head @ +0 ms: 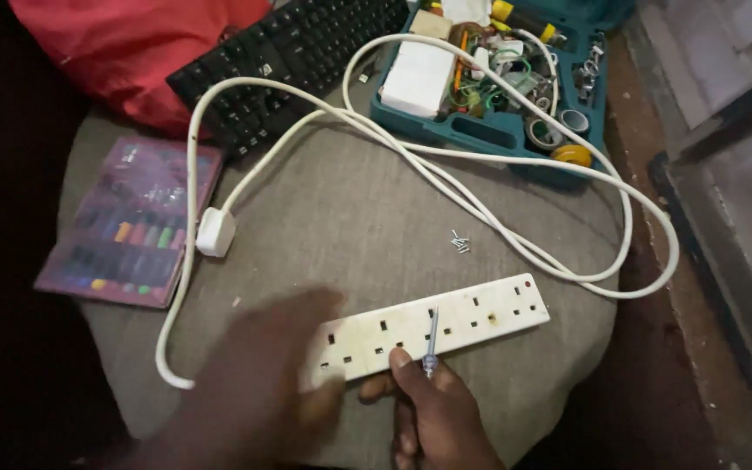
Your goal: Using a screwdriver to remove screws and pry open the plastic casing of a power strip extension cord.
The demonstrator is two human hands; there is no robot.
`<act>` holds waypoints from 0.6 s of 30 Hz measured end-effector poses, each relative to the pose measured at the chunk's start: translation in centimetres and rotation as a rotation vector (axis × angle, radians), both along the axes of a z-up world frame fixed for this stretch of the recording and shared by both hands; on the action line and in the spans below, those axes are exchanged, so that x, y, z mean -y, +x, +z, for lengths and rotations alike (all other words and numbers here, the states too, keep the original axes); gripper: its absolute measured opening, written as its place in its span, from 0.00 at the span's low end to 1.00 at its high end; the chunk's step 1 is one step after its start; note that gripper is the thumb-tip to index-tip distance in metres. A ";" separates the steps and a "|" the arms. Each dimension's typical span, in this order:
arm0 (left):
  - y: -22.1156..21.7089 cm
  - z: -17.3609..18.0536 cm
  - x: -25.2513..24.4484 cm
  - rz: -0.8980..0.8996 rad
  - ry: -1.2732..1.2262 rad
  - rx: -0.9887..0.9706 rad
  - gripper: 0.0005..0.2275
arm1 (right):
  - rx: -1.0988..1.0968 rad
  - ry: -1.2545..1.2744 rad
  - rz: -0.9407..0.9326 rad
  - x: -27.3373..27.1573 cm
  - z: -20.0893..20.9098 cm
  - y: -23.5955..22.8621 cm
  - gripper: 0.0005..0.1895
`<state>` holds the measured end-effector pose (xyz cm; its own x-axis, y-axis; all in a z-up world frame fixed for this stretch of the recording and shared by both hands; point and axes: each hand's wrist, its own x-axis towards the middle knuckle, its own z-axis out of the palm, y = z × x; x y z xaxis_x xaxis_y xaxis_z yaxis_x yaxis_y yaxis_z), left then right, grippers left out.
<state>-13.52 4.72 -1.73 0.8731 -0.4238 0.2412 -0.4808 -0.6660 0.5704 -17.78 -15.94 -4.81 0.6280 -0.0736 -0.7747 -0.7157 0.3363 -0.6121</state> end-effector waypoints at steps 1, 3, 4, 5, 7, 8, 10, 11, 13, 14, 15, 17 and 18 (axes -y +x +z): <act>-0.6 -1.4 0.5 -0.006 -0.003 -0.002 0.33 | -0.002 -0.003 -0.006 -0.1 0.3 0.1 0.29; -2.2 -4.3 1.7 0.068 0.379 0.248 0.40 | 0.015 -0.023 -0.013 -0.2 1.0 0.2 0.19; -2.0 -4.4 1.8 0.059 0.372 0.245 0.40 | 0.010 -0.028 -0.022 0.0 1.4 0.1 0.19; -1.6 -4.4 1.9 0.093 0.407 0.099 0.39 | 0.008 -0.037 0.021 0.2 1.8 0.1 0.18; -0.9 -4.5 1.5 0.120 0.437 -0.042 0.39 | 0.009 -0.050 0.055 1.3 2.9 0.2 0.17; -0.5 -4.8 1.0 0.085 0.446 -0.073 0.38 | 0.040 -0.121 0.263 2.2 3.5 0.2 0.17; 0.9 -4.6 0.2 0.044 0.453 -0.090 0.38 | 0.081 -0.197 0.460 4.8 2.8 0.8 0.17; 1.2 -4.2 -0.3 0.020 0.420 -0.118 0.36 | 0.053 -0.389 0.433 6.3 1.5 0.8 0.16; 1.7 -3.7 -1.0 -0.006 0.386 -0.143 0.34 | 0.026 -0.581 0.401 9.1 0.7 1.1 0.16; 2.0 -3.6 -1.2 -0.010 0.427 -0.205 0.34 | 0.068 -0.752 0.231 10.3 1.2 1.5 0.13; 2.0 -3.6 -1.4 -0.015 0.469 -0.269 0.35 | 0.104 -0.916 0.056 11.5 1.7 1.6 0.12; 2.3 -4.0 -1.7 -0.037 0.438 -0.243 0.35 | 0.520 -0.963 0.103 16.1 -1.3 2.0 0.11; 2.4 -4.2 -1.7 -0.055 0.405 -0.216 0.36 | 0.942 -0.985 0.149 18.4 -2.8 2.1 0.11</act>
<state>-11.15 6.44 -5.97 0.8587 -0.4935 -0.1384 -0.4205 -0.8327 0.3604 -15.68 -34.35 -7.63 0.9332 -0.2263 0.2792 0.1099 -0.5599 -0.8212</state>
